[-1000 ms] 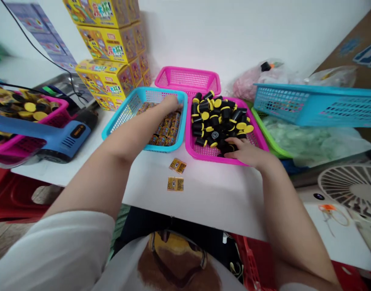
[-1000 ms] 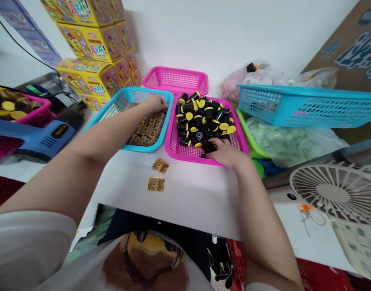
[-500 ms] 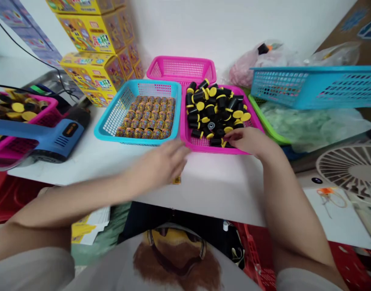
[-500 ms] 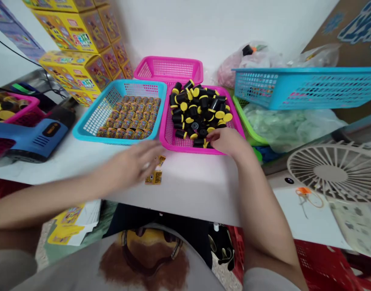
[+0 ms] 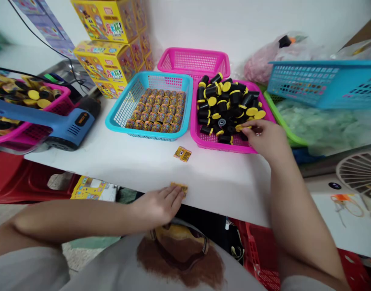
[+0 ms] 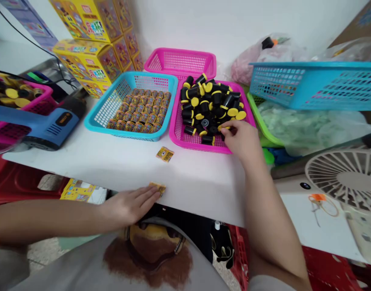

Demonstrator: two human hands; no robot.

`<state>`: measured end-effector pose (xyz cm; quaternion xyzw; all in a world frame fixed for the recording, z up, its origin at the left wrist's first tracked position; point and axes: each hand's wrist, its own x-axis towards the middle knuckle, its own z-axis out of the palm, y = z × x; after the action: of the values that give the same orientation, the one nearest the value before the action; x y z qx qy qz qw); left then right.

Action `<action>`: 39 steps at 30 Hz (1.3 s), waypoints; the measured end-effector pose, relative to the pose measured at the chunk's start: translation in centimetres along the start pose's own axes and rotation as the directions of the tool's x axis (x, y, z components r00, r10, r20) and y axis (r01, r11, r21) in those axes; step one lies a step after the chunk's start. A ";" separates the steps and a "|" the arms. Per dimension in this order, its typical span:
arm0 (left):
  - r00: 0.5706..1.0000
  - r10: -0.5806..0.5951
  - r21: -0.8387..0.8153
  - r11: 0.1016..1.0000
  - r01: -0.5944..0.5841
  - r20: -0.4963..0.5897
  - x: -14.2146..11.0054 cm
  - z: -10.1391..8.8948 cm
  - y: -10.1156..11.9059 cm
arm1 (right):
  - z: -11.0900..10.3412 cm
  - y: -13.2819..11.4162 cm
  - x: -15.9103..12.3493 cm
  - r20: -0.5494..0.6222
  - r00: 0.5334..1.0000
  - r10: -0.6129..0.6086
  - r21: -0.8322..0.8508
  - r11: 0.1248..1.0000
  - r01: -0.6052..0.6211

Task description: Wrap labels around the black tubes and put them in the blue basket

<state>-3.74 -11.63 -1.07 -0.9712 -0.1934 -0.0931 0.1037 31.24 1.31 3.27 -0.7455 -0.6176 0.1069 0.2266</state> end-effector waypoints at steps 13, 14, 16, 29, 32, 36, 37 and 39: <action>0.867 -0.487 -0.725 0.558 0.404 0.109 5.0 -1.4 -6.5 | 1.6 0.8 -2.6 -0.676 0.668 -0.311 0.224 0.778 0.588; 0.861 -0.506 -0.783 0.516 0.348 0.050 5.5 -1.9 -6.9 | 1.8 0.3 -3.1 -0.664 0.681 -0.309 0.301 0.723 0.622; 0.863 -0.503 -0.848 0.479 0.227 -0.053 7.0 -2.5 -7.9 | 2.3 -1.0 -4.3 -0.627 0.709 -0.324 0.428 0.617 0.660; 0.837 -0.548 -0.966 0.220 0.133 -0.010 8.2 2.8 -8.1 | 4.1 -4.0 -8.5 -0.414 0.808 -0.419 0.641 0.496 0.586; 0.848 -0.528 -0.930 0.333 0.155 -0.049 7.9 2.7 -7.9 | 4.2 -4.1 -8.5 -0.386 0.840 -0.381 0.650 0.535 0.540; 0.883 -0.466 -0.931 0.344 0.122 -0.056 7.9 3.0 -7.8 | 4.1 -4.4 -8.8 -0.319 0.880 -0.352 0.736 0.493 0.464; 0.891 -0.451 -0.937 0.332 0.110 -0.055 7.9 3.2 -7.8 | 3.9 -4.6 -8.9 -0.290 0.889 -0.353 0.753 0.489 0.440; 0.904 -0.423 -0.951 0.303 0.070 -0.068 7.9 3.7 -7.9 | 3.5 -4.9 -9.2 -0.236 0.903 -0.360 0.771 0.496 0.399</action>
<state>0.78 -0.80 -1.53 -0.7837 -0.2351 -0.3506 -0.4556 23.48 -6.21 1.35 -0.4089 -0.6445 0.3053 0.5695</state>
